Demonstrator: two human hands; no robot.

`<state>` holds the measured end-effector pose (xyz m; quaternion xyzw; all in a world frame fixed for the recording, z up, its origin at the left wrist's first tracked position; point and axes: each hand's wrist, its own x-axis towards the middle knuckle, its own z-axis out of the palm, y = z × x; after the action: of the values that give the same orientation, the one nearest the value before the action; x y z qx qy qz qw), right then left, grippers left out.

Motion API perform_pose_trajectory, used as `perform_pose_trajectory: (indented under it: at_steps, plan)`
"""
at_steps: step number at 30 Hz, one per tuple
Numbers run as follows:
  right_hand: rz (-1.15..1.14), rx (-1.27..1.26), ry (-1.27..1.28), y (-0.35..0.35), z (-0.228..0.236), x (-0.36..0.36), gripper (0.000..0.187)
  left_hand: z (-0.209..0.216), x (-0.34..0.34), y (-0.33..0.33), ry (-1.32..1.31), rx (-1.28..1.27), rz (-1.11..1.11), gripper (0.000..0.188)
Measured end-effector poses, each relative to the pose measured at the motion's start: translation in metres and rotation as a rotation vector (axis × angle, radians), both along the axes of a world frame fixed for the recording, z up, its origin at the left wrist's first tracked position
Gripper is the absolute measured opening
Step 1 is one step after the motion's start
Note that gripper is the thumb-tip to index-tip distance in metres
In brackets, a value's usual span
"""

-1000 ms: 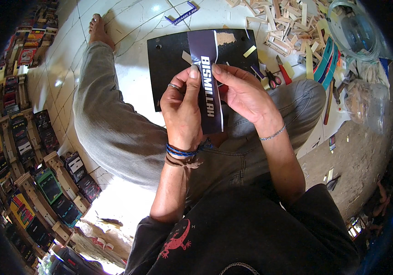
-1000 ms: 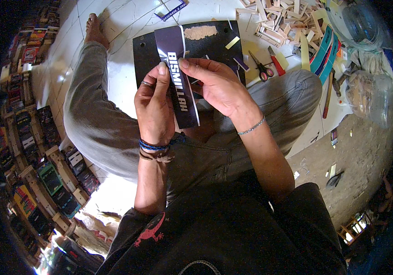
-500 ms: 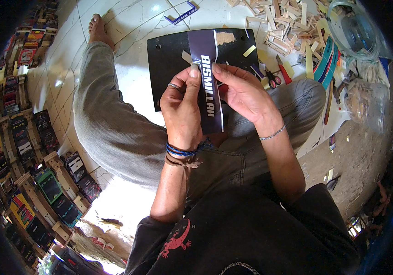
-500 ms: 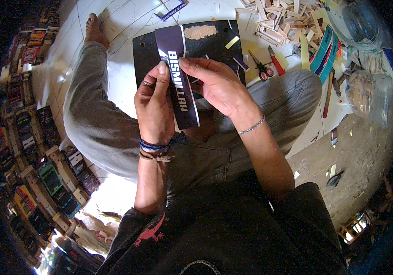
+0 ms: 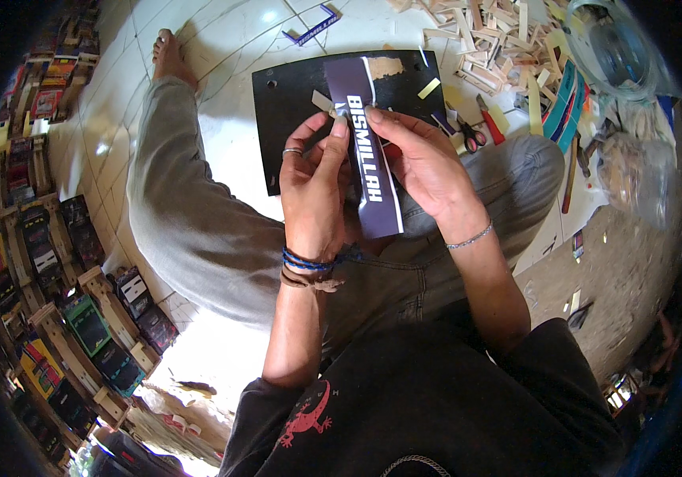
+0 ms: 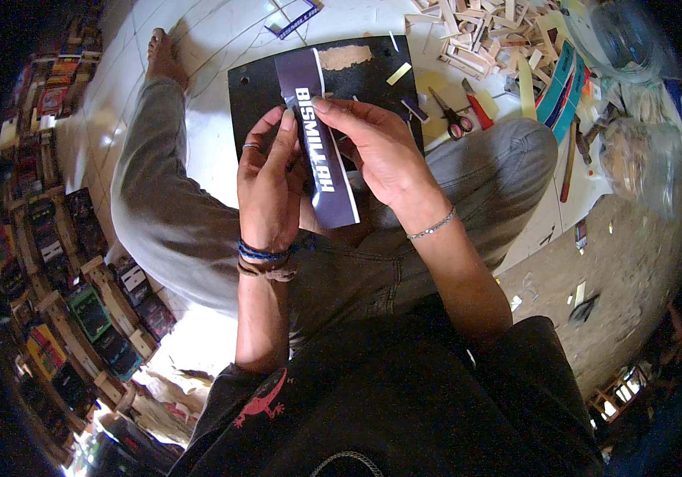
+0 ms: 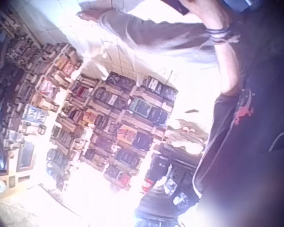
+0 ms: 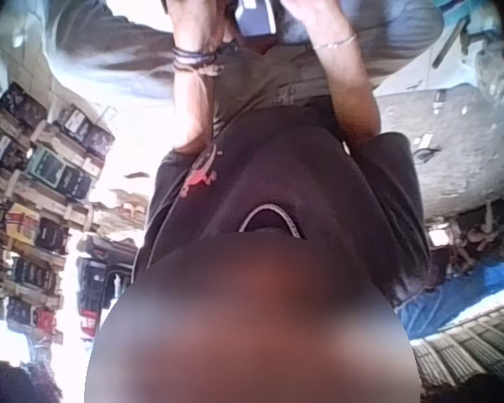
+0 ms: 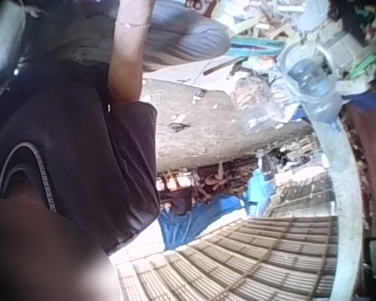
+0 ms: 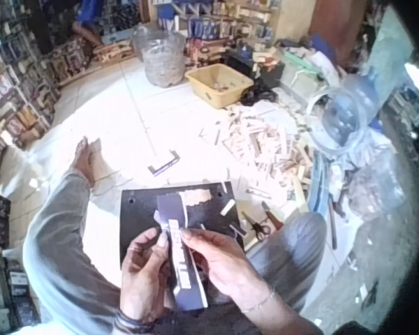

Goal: The person sits on the floor and assembles a small craft item. They peel a purple sticker from a backing sheet, cut a small wooden piece with a utility knife, and then use scissors to trim the sticker before wrapping it around the wooden piece.

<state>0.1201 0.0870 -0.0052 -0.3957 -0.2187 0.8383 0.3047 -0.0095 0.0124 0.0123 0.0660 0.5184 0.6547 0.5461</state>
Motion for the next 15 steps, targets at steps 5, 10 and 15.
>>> perform_pose_trajectory:
  at_steps: [5,10,15]
  plan:
    - [-0.068,0.073,-0.049,-0.003,0.0,0.001,0.025,0.004,0.005,-0.002,-0.012,0.08,-0.023,0.051]
    - [-0.081,0.052,-0.039,0.006,0.0,0.005,0.028,0.004,0.01,-0.007,0.147,0.033,-0.181,0.045]
    - [-0.126,0.071,-0.023,0.015,0.008,0.01,0.027,0.003,0.005,-0.012,0.201,-0.04,-0.392,0.032]
